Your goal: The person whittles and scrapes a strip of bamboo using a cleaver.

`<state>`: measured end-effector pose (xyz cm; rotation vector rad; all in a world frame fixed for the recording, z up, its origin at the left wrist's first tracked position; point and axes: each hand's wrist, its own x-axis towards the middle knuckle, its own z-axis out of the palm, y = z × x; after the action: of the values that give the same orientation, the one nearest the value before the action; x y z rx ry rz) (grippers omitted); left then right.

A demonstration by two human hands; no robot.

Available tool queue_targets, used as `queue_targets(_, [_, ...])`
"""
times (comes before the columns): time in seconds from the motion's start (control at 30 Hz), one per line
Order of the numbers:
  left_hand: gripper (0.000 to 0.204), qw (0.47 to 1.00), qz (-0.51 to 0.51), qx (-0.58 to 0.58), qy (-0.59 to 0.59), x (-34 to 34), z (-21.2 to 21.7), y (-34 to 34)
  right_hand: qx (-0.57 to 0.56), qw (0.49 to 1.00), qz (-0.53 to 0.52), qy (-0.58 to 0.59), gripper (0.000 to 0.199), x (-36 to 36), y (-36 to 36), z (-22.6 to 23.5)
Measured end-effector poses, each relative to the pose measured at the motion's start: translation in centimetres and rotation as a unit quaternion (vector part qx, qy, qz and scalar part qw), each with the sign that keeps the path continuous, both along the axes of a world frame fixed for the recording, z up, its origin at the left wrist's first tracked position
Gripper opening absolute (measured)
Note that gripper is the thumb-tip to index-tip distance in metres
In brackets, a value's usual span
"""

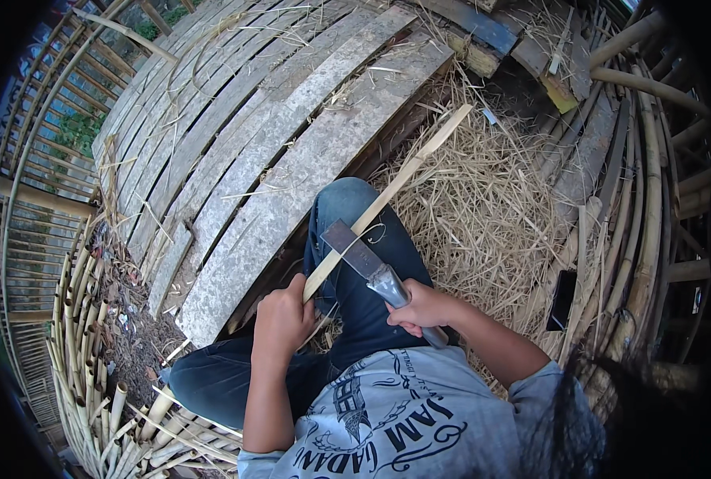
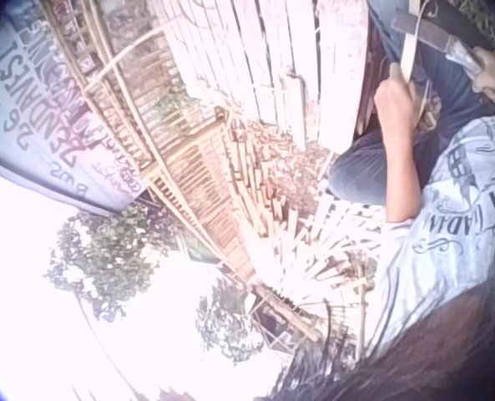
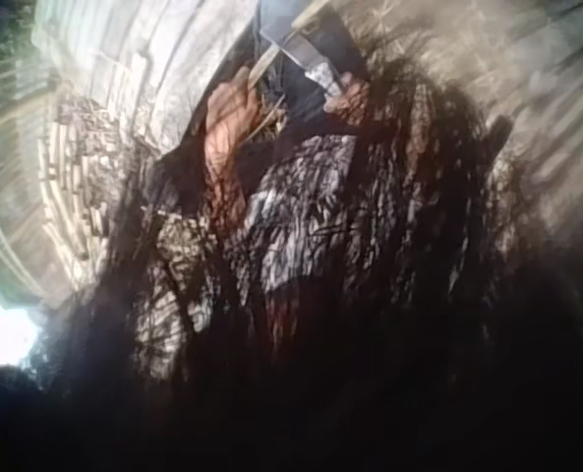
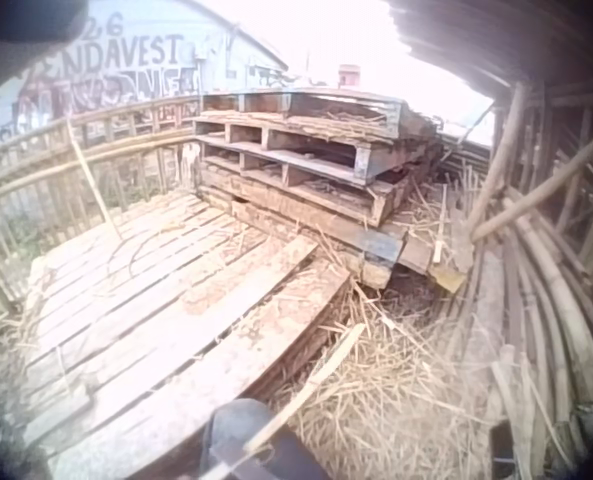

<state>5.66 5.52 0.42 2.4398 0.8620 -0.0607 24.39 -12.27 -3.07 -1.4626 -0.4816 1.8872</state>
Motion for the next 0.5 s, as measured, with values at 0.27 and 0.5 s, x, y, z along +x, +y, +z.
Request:
queue_targets(0.27, [0.018,1.000,-0.012,-0.001,-0.003,0.1,0.0,0.0,-0.004,0.994,0.002,0.106,0.019,1.3,-0.3,-0.3])
queue_targets(0.5, [0.017,1.000,-0.009,-0.007,-0.001,0.4,-0.1,0.1,-0.008,0.988,-0.008,0.156,0.019,1.5,-0.3,-0.7])
